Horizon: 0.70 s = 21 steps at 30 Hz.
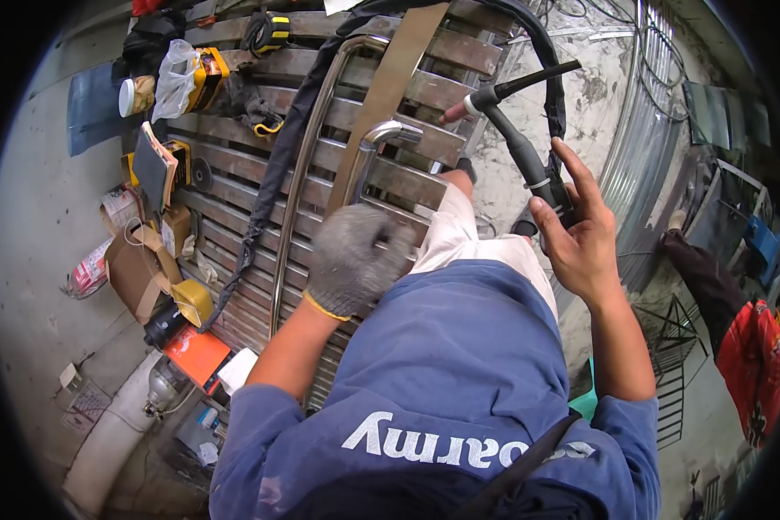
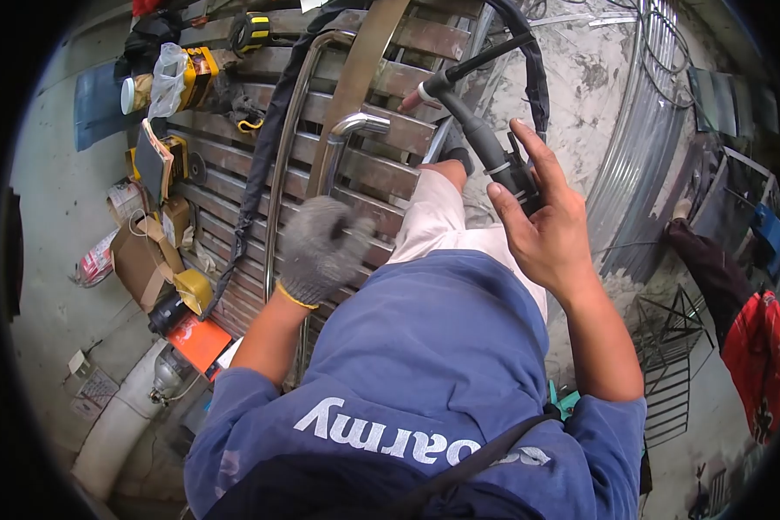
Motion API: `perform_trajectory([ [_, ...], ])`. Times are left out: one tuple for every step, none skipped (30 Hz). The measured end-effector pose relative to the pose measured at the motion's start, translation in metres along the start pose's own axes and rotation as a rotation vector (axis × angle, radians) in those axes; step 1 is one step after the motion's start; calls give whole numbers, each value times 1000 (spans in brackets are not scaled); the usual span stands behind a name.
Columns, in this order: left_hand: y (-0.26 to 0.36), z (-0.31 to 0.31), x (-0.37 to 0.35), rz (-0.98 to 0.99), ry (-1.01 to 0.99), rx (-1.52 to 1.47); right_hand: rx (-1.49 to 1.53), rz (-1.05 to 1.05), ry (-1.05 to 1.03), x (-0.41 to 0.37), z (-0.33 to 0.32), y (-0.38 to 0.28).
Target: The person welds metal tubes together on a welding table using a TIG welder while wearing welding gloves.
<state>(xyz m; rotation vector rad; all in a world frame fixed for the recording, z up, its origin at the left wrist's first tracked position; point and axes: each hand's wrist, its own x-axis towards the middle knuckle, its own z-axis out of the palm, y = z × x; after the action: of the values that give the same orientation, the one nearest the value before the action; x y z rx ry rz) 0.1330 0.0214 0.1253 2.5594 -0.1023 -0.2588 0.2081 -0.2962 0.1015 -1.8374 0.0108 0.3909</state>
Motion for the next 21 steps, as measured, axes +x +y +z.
perform_trajectory([
  [12, 6, 11, -26, -138, -219, 6, 39, -22, 2, 3, 0],
  [28, 19, 20, -203, -128, -508, 12, 76, -43, 5, 5, -2],
  [37, 30, 34, -255, -151, -646, 17, 113, -61, 8, 7, -3],
  [38, 52, 44, -506, -219, -1137, 40, 144, -75, 11, 10, -3],
  [35, 73, 53, -491, -207, -1274, 60, 179, -91, 13, 12, -2],
  [28, 88, 59, -476, -193, -1412, 79, 215, -107, 15, 14, -1],
  [18, 100, 61, -450, -216, -1404, 121, 228, -110, 18, 17, 2],
  [9, 111, 62, -423, -238, -1396, 163, 239, -112, 21, 21, 5],
  [4, 117, 65, -395, -259, -1387, 204, 250, -114, 24, 23, 8],
  [-2, 121, 66, -139, -180, -1009, 214, 269, -125, 26, 25, 8],
  [-8, 122, 67, 106, -102, -621, 225, 288, -136, 28, 26, 8],
  [-11, 120, 68, 340, -26, -225, 238, 307, -147, 29, 26, 8],
  [-10, 119, 69, 308, -44, -209, 243, 355, -175, 32, 25, 7],
  [-9, 117, 70, 279, -61, -191, 233, 358, -177, 33, 26, 9],
  [-6, 113, 73, 252, -77, -173, 223, 360, -178, 34, 28, 11],
  [-5, 111, 75, 231, -83, -255, 213, 362, -179, 36, 29, 13],
  [-3, 110, 78, 208, -87, -338, 229, 362, -185, 37, 30, 14],
  [-1, 108, 80, 184, -91, -420, 244, 363, -192, 39, 31, 14],
  [4, 105, 83, 56, -142, -544, 259, 363, -199, 40, 32, 15],
  [12, 101, 86, -75, -190, -666, 259, 359, -195, 41, 33, 16],
  [17, 99, 88, -206, -237, -785, 259, 354, -191, 42, 33, 18],
])
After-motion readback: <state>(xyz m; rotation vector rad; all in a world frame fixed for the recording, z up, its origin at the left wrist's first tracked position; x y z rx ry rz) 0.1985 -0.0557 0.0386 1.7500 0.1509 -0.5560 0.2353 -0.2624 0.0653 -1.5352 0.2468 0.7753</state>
